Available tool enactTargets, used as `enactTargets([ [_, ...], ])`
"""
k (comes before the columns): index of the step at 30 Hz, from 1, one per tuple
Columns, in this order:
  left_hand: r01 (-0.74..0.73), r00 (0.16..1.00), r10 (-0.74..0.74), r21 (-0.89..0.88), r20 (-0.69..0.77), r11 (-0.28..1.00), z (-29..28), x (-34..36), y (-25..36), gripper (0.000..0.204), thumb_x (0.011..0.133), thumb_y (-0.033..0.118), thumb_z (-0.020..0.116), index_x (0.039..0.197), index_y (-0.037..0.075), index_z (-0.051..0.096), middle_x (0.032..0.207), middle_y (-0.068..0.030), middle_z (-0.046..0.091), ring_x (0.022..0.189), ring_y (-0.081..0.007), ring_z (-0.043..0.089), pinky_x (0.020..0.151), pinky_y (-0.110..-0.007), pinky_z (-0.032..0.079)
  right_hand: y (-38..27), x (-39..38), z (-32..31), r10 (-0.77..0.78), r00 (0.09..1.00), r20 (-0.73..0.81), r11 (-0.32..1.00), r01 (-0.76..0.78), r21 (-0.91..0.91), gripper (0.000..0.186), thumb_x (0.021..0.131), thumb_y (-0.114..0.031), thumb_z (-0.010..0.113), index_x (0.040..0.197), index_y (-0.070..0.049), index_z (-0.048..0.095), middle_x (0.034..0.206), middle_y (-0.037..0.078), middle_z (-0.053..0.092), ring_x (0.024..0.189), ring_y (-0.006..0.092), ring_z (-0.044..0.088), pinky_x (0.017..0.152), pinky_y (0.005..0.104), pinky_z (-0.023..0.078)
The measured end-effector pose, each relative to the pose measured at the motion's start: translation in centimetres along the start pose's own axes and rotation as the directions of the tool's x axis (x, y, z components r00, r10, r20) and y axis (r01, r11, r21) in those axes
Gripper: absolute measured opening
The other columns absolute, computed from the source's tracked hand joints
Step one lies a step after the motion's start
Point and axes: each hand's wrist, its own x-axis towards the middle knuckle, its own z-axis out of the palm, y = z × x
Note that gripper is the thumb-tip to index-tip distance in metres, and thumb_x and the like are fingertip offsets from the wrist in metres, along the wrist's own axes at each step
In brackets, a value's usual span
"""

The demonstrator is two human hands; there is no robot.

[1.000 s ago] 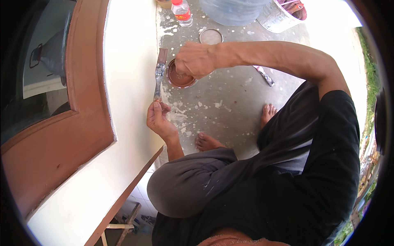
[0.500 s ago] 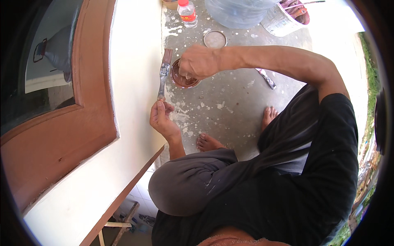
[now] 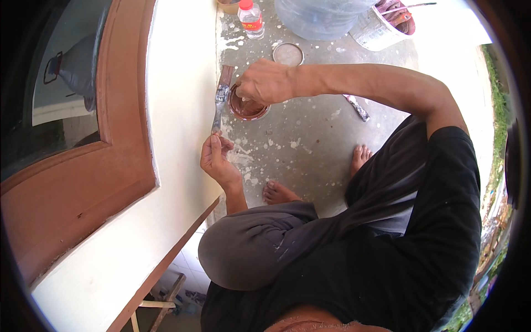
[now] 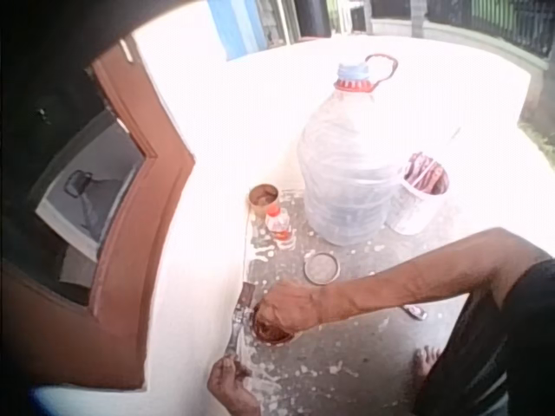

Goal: The person pours a liquid from a plastic bottle into a small container of brown paint and then stirs the mixture with a wooden stick while holding a paintbrush in the other hand.

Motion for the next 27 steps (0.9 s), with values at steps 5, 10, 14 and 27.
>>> enactTargets([
  [5,0.000,1.000,0.000,0.004,-0.017,1.000,-0.5,0.1,0.4,0.020,0.094,0.014,0.055,0.096,-0.003,0.064,0.073,-0.0046,0.060,0.065,-0.0115,0.053,0.062,-0.024,0.046,-0.4,0.4,-2.2,-0.071,0.991,0.112,0.986,0.087,-0.143,0.010,0.074,-0.012,0.063,0.075,-0.002,0.065,0.075,0.013,0.065,0.072,0.0333,0.064,0.059,0.0416,0.050],
  [10,0.000,1.000,0.000,0.012,-0.005,1.000,-0.3,0.0,0.4,0.020,0.094,0.014,0.055,0.096,-0.004,0.064,0.074,-0.0047,0.060,0.065,-0.0116,0.053,0.062,-0.025,0.046,-0.3,-0.2,-0.7,-0.063,0.995,0.075,0.998,0.065,-0.015,0.012,0.071,-0.010,0.063,0.077,-0.001,0.065,0.077,0.016,0.065,0.073,0.0333,0.064,0.060,0.0412,0.050],
  [14,-0.003,1.000,0.004,0.034,-0.030,0.999,-0.1,0.0,0.2,0.020,0.094,0.015,0.055,0.096,-0.003,0.064,0.074,-0.0046,0.060,0.065,-0.0119,0.053,0.062,-0.026,0.046,0.2,-0.1,-0.5,-0.110,0.993,-0.031,0.987,0.105,-0.126,0.013,0.069,-0.012,0.064,0.073,0.001,0.064,0.072,0.016,0.065,0.071,0.0335,0.064,0.059,0.0420,0.049],
  [27,-0.023,0.999,0.025,0.057,-0.042,0.998,0.2,-0.4,0.5,0.022,0.094,0.018,0.055,0.096,-0.002,0.063,0.082,-0.0069,0.063,0.068,-0.0119,0.055,0.063,-0.026,0.045,-0.3,0.2,-1.3,-0.152,0.988,0.012,0.965,0.151,-0.216,0.013,0.070,-0.014,0.064,0.073,-0.001,0.065,0.076,0.013,0.066,0.073,0.0304,0.065,0.059,0.0409,0.050],
])
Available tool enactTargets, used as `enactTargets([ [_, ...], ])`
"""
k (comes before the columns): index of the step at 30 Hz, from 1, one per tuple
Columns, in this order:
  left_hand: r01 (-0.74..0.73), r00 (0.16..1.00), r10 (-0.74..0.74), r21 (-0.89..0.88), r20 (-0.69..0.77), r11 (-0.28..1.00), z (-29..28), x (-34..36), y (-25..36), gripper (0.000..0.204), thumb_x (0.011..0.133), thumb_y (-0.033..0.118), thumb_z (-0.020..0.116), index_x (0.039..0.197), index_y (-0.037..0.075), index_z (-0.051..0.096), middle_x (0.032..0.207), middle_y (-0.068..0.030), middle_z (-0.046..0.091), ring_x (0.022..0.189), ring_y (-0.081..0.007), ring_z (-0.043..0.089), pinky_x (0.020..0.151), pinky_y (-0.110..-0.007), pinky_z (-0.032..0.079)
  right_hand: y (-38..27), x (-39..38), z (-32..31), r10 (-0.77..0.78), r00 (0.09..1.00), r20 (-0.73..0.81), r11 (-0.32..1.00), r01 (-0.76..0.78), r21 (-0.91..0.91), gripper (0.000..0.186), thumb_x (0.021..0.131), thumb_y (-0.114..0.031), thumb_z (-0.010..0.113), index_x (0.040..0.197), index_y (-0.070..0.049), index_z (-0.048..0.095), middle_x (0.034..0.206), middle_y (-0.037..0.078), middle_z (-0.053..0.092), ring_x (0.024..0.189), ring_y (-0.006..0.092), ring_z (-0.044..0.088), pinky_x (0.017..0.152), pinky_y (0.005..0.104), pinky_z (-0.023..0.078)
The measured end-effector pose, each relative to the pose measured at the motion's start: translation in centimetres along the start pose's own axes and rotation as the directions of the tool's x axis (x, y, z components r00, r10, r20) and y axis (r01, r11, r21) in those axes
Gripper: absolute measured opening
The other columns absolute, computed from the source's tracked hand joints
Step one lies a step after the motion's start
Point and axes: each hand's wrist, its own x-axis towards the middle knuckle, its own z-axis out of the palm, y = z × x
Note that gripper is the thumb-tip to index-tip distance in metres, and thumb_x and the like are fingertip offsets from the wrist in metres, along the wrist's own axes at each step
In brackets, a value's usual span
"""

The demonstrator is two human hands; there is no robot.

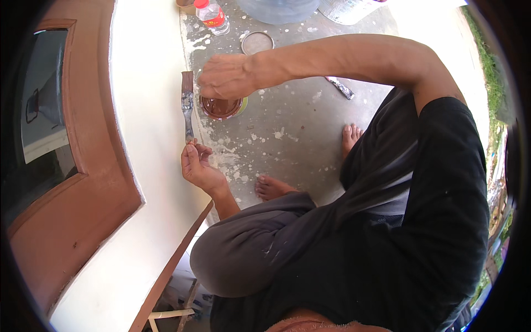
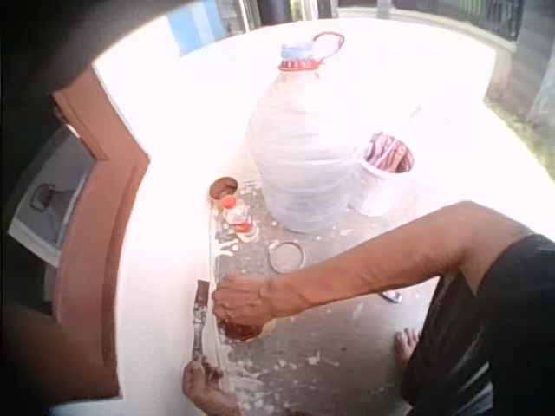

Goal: The person pours a liquid from a plastic bottle into a small container of brown paint and then stirs the mixture with a wooden stick while holding a paintbrush in the other hand.

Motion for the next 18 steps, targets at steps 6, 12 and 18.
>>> enactTargets([
  [6,0.004,1.000,-0.004,0.011,0.026,1.000,-1.0,0.4,-0.5,0.021,0.094,0.018,0.055,0.095,-0.002,0.064,0.081,-0.0063,0.063,0.069,-0.0115,0.055,0.062,-0.026,0.046,-0.3,0.4,-0.8,0.028,0.993,0.118,0.989,-0.045,0.142,0.012,0.070,-0.012,0.063,0.070,0.001,0.065,0.067,0.014,0.064,0.068,0.0319,0.064,0.059,0.0405,0.049],
  [12,0.017,0.999,-0.016,-0.039,0.028,0.999,0.0,0.4,-0.8,0.019,0.094,0.015,0.055,0.094,-0.002,0.064,0.077,-0.0052,0.062,0.068,-0.0117,0.055,0.063,-0.026,0.047,0.2,-0.2,0.2,0.099,0.993,0.068,0.987,-0.107,0.124,0.010,0.070,-0.008,0.061,0.070,0.002,0.065,0.068,0.017,0.063,0.068,0.0339,0.063,0.059,0.0416,0.049],
  [18,0.016,0.999,-0.015,-0.026,0.029,1.000,-0.5,0.3,-0.1,0.020,0.094,0.015,0.056,0.095,-0.003,0.064,0.075,-0.0055,0.061,0.066,-0.0121,0.054,0.062,-0.025,0.047,-0.5,0.3,0.3,0.072,0.993,0.089,0.982,-0.086,0.168,0.009,0.071,-0.008,0.060,0.070,0.000,0.065,0.073,0.016,0.065,0.073,0.0332,0.064,0.062,0.0415,0.050],
])
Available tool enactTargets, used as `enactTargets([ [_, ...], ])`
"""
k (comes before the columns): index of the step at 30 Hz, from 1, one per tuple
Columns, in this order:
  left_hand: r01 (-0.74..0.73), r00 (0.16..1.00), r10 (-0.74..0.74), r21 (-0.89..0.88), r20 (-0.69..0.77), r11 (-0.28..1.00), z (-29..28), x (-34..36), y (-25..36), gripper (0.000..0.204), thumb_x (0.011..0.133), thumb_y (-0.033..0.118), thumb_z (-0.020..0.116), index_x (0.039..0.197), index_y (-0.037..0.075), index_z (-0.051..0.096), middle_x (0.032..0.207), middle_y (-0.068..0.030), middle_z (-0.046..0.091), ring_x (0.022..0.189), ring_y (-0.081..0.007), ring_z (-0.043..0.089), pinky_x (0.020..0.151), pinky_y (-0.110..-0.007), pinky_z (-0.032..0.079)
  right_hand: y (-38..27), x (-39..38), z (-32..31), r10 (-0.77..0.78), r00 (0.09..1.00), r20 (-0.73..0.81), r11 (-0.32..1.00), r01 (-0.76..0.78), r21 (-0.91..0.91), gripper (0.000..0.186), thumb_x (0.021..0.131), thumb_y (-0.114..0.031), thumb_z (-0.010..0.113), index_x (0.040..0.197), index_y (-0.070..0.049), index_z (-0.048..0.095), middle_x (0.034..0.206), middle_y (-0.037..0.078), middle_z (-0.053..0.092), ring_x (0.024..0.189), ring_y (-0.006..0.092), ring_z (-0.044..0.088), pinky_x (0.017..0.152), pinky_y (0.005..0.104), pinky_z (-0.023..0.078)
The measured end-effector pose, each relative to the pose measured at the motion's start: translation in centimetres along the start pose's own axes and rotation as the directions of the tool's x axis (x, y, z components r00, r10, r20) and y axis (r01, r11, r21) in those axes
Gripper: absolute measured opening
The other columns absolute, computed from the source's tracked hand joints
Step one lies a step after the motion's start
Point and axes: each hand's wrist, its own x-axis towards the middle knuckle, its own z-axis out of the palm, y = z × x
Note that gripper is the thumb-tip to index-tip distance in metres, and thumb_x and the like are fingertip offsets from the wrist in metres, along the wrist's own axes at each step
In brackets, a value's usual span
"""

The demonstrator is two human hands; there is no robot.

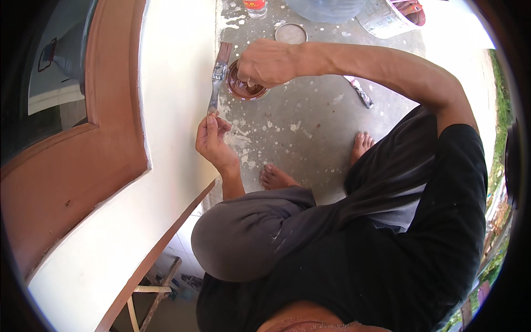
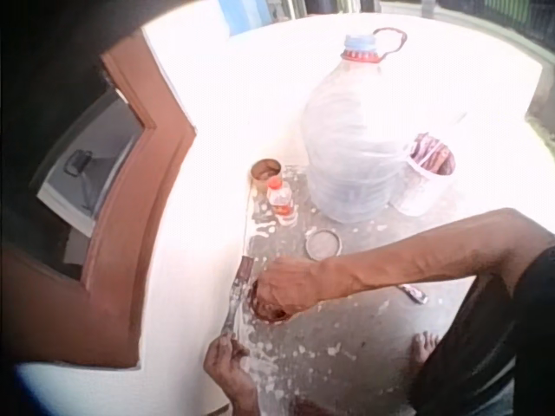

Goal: The person pours a liquid from a plastic bottle into a small container of brown paint and then stirs the mixture with a wooden stick while holding a paintbrush in the other hand.

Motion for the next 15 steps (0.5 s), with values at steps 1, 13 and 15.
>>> enactTargets([
  [1,0.002,1.000,-0.002,-0.006,0.003,1.000,0.1,-0.1,0.0,0.020,0.094,0.015,0.056,0.095,-0.003,0.064,0.075,-0.0054,0.061,0.066,-0.0120,0.054,0.062,-0.025,0.047,0.5,-0.2,1.1,-0.011,0.997,-0.075,1.000,0.011,0.000,0.009,0.071,-0.008,0.061,0.070,0.000,0.065,0.072,0.016,0.065,0.073,0.0332,0.064,0.062,0.0415,0.050],
  [13,0.009,1.000,-0.009,-0.020,-0.004,1.000,0.2,0.1,-0.1,0.022,0.094,0.015,0.056,0.099,-0.005,0.064,0.077,-0.0063,0.061,0.066,-0.0120,0.054,0.062,-0.025,0.046,0.2,-0.5,0.9,0.030,0.993,-0.117,1.000,-0.031,-0.003,0.008,0.071,-0.009,0.062,0.072,-0.001,0.064,0.071,0.014,0.064,0.072,0.0332,0.064,0.061,0.0422,0.050],
  [15,0.006,1.000,-0.006,-0.013,0.002,1.000,-0.2,0.2,0.0,0.023,0.094,0.015,0.056,0.100,-0.006,0.064,0.079,-0.0066,0.062,0.066,-0.0124,0.054,0.062,-0.025,0.046,0.4,-0.4,0.7,-0.046,0.992,-0.114,0.994,0.035,-0.099,0.007,0.072,-0.008,0.062,0.073,-0.001,0.064,0.071,0.014,0.064,0.072,0.0337,0.064,0.061,0.0421,0.049],
])
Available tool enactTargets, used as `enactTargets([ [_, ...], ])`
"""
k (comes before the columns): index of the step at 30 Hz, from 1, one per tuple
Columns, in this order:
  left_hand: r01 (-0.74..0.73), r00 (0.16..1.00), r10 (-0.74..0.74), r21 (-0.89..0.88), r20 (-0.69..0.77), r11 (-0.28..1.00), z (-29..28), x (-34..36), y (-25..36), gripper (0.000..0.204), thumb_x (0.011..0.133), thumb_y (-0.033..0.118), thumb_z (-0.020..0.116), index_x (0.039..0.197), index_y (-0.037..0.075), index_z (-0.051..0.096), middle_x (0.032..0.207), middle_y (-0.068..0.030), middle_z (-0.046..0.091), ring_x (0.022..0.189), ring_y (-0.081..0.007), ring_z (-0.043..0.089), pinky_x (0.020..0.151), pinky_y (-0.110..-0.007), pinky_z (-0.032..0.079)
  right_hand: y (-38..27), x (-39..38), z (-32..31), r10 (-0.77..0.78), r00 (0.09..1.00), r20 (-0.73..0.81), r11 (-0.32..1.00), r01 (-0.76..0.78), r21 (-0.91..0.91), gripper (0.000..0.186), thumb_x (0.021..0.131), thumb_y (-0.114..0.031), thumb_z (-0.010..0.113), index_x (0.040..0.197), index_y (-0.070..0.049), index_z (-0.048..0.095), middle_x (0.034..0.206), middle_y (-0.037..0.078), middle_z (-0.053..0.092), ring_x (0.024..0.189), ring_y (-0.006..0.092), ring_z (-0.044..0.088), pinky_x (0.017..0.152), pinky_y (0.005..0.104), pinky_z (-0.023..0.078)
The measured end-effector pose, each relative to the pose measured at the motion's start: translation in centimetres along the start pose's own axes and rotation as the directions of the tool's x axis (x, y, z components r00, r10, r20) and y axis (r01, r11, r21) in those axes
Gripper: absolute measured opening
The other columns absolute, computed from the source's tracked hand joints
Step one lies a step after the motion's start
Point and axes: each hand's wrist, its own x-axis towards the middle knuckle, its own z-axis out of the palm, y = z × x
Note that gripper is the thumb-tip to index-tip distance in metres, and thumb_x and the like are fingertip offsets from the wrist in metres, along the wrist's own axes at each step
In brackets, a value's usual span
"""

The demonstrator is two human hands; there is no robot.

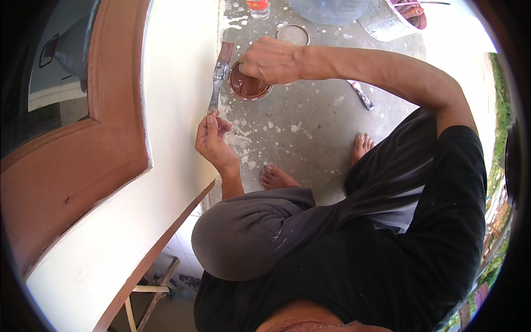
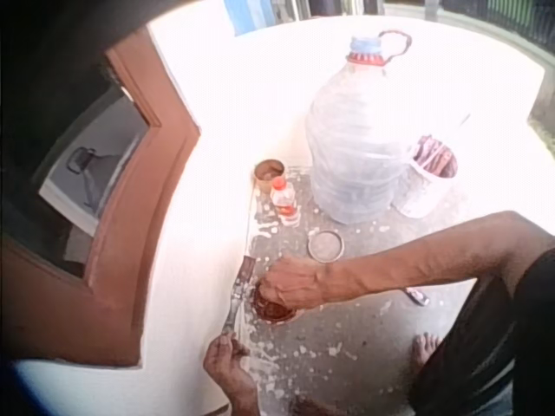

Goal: The person pours a liquid from a plastic bottle into a small container of brown paint and then stirs the mixture with a wooden stick while holding a paintbrush in the other hand.

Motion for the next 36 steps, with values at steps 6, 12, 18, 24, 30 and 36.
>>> enactTargets([
  [6,0.022,1.000,-0.022,0.015,0.000,1.000,0.0,0.0,-0.1,0.023,0.094,0.015,0.056,0.099,-0.006,0.063,0.078,-0.0070,0.062,0.066,-0.0129,0.054,0.063,-0.026,0.046,-0.3,0.2,-0.5,0.040,0.998,0.047,0.997,-0.043,0.061,0.013,0.074,-0.014,0.060,0.074,-0.003,0.066,0.066,0.014,0.061,0.070,0.0317,0.064,0.064,0.0396,0.051],
  [12,0.015,1.000,-0.015,0.001,-0.016,1.000,0.2,-0.2,0.1,0.022,0.094,0.015,0.056,0.098,-0.006,0.063,0.077,-0.0069,0.061,0.066,-0.0129,0.054,0.063,-0.026,0.046,-0.1,0.3,-0.8,0.023,0.989,0.145,1.000,-0.024,0.007,0.013,0.071,-0.013,0.060,0.071,-0.001,0.065,0.070,0.016,0.064,0.070,0.0341,0.064,0.062,0.0414,0.051],
  [18,0.011,1.000,-0.011,-0.009,-0.008,1.000,0.4,-0.3,0.0,0.022,0.094,0.015,0.056,0.098,-0.006,0.063,0.076,-0.0067,0.061,0.065,-0.0128,0.054,0.063,-0.026,0.046,0.5,0.2,-0.3,0.114,0.993,0.028,0.987,-0.116,0.114,0.011,0.069,-0.012,0.062,0.070,-0.001,0.065,0.067,0.017,0.063,0.067,0.0359,0.064,0.060,0.0426,0.051],
  [24,-0.001,1.000,0.001,-0.015,-0.005,1.000,0.2,-0.3,0.0,0.022,0.094,0.014,0.055,0.099,-0.006,0.063,0.075,-0.0061,0.061,0.065,-0.0126,0.054,0.063,-0.025,0.046,-0.1,0.2,-1.8,0.050,0.986,0.161,0.995,-0.063,0.080,0.010,0.070,-0.010,0.062,0.070,0.000,0.065,0.069,0.015,0.064,0.068,0.0345,0.064,0.059,0.0423,0.050],
  [30,0.002,1.000,-0.002,-0.004,-0.014,1.000,0.2,-0.4,-0.1,0.022,0.094,0.015,0.056,0.097,-0.004,0.064,0.074,-0.0054,0.060,0.065,-0.0122,0.054,0.062,-0.025,0.046,0.3,0.1,-0.6,0.046,0.999,0.025,0.998,-0.047,0.051,0.009,0.070,-0.010,0.062,0.071,-0.001,0.065,0.068,0.016,0.063,0.067,0.0350,0.063,0.057,0.0433,0.048],
  [36,0.001,1.000,-0.002,-0.007,-0.020,1.000,0.4,-0.4,-0.1,0.021,0.094,0.016,0.056,0.097,-0.004,0.064,0.074,-0.0049,0.060,0.065,-0.0123,0.054,0.062,-0.025,0.046,0.1,0.2,-1.4,0.051,0.993,0.105,0.993,-0.062,0.101,0.009,0.071,-0.010,0.062,0.073,-0.002,0.065,0.070,0.016,0.064,0.069,0.0343,0.064,0.058,0.0429,0.049],
])
